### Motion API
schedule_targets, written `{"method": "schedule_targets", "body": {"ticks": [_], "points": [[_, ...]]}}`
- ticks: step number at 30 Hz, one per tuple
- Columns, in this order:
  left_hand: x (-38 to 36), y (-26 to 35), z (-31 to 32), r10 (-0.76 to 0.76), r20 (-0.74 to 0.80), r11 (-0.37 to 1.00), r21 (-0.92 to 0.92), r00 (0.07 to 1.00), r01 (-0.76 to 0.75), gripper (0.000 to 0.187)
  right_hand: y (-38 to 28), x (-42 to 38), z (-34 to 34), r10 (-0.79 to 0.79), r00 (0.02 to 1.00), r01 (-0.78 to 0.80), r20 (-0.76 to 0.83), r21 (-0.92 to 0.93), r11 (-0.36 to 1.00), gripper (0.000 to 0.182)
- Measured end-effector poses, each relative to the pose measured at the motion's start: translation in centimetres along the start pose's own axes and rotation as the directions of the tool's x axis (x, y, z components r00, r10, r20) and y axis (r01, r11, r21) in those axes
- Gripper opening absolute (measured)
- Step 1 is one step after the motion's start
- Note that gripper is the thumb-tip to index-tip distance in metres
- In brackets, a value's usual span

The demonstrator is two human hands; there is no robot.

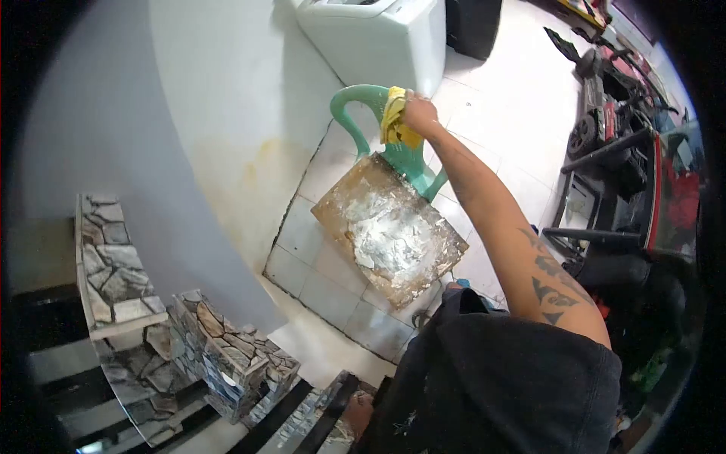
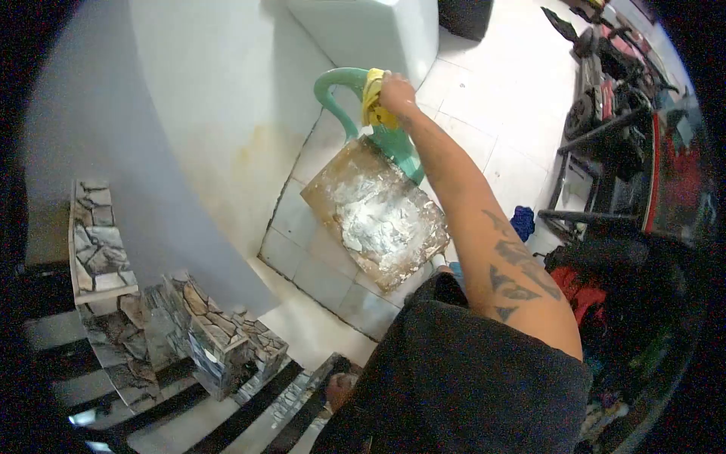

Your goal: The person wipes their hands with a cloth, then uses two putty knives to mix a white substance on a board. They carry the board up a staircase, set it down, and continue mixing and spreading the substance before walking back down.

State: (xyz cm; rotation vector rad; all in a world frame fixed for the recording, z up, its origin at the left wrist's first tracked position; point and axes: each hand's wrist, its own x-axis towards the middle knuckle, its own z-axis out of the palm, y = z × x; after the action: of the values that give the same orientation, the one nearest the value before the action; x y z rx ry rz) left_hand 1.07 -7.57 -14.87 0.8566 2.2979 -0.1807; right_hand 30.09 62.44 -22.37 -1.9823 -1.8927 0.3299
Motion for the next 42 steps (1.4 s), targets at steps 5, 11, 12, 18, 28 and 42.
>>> {"method": "schedule_targets", "body": {"ticks": [5, 11, 12, 18, 28, 42], "points": [[0.5, 5.6, -4.2, 0.316, -0.237, 0.936, -0.077, 0.919, -0.342, 0.029, 2.3, -6.5, -0.9, -0.348, 0.892, 0.318, -0.287, -0.148, 0.936, 0.046], [-0.2, 9.7, -14.2, 0.652, -0.531, 0.699, 0.145, 0.541, -0.700, 0.023, 11.0, -29.2, 2.5, -0.503, 0.859, 0.457, 0.097, 0.296, 0.839, 0.030], [-0.5, 9.2, -16.0, 0.698, -0.585, 0.633, 0.234, 0.414, -0.738, 0.023, 18.1, -33.3, 7.2, -0.502, 0.810, 0.417, 0.303, 0.305, 0.856, 0.026], [-1.7, 3.4, -23.7, 0.435, -0.899, 0.674, 0.368, -0.059, -0.640, 0.022, 26.4, -50.1, 4.4, 0.011, 0.536, 0.069, 0.844, -0.057, 0.996, 0.027], [-0.2, -5.2, -25.6, 0.311, -0.930, 0.850, 0.181, 0.195, -0.494, 0.046, 26.2, -60.2, -2.3, 0.155, 0.474, -0.125, 0.867, -0.108, 0.986, 0.029], [4.9, -6.9, -24.4, 0.423, -0.904, 0.797, 0.343, 0.055, -0.498, 0.027, 3.3, -47.0, -3.5, -0.496, 0.772, 0.280, 0.398, 0.488, 0.827, 0.030]]}}
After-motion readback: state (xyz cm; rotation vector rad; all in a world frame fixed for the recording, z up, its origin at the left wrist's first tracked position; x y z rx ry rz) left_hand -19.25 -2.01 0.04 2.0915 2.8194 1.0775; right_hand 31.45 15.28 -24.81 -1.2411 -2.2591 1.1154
